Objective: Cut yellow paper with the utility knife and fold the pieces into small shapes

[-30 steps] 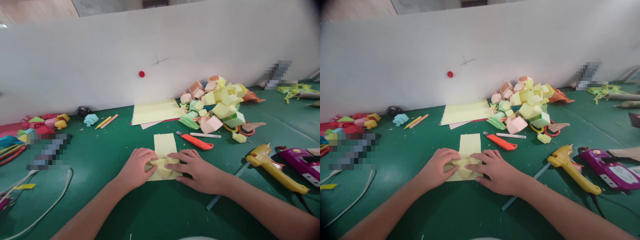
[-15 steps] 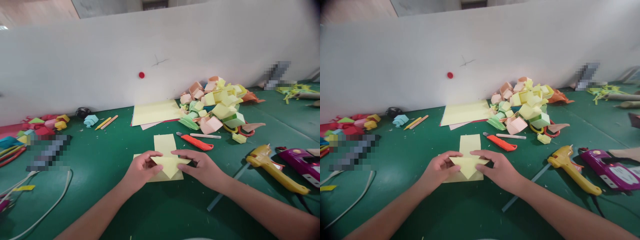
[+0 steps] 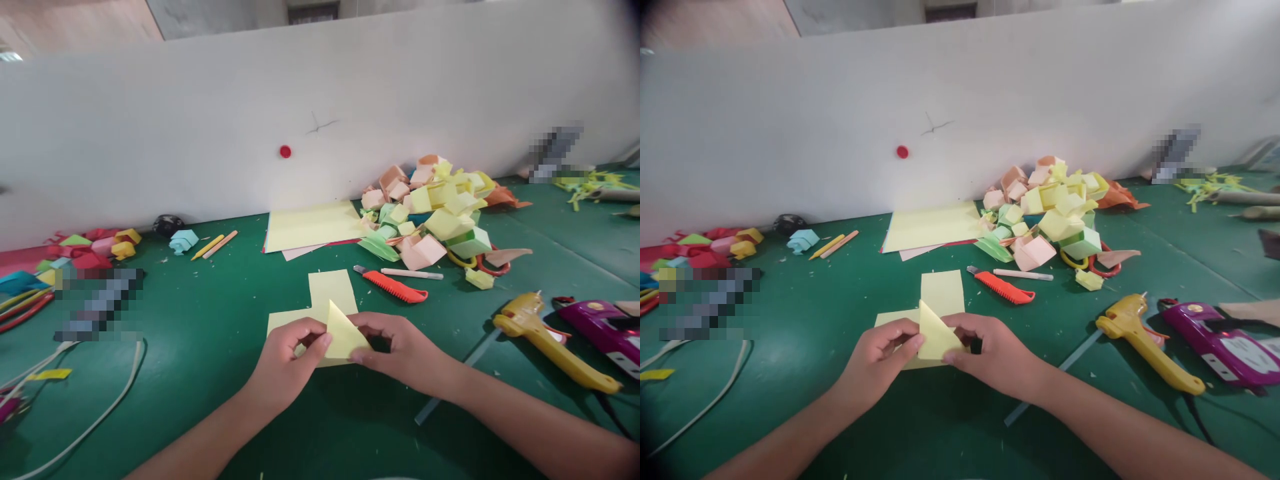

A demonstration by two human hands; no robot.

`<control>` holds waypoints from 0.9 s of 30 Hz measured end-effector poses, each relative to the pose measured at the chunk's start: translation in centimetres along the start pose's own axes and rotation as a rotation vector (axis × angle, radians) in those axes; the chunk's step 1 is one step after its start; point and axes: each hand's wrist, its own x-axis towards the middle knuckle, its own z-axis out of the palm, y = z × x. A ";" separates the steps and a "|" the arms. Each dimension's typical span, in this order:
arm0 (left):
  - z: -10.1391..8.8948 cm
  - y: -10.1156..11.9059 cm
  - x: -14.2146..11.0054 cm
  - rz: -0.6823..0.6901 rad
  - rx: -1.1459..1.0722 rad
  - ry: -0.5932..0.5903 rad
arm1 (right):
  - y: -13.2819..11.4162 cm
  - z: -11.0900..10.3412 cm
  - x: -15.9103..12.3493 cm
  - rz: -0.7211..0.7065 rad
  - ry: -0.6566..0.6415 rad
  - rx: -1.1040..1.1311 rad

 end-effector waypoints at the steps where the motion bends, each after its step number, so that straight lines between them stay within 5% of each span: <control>1: 0.1 0.1 -0.1 -0.002 0.007 -0.014 | -0.2 0.0 -0.1 -0.015 -0.022 0.009; 7: 0.4 0.6 -0.6 0.001 0.132 -0.133 | -0.6 -0.2 -0.3 -0.034 0.011 0.055; 27: 0.7 1.0 -0.7 -0.008 0.189 -0.185 | -0.3 -0.3 0.1 -0.002 0.035 0.099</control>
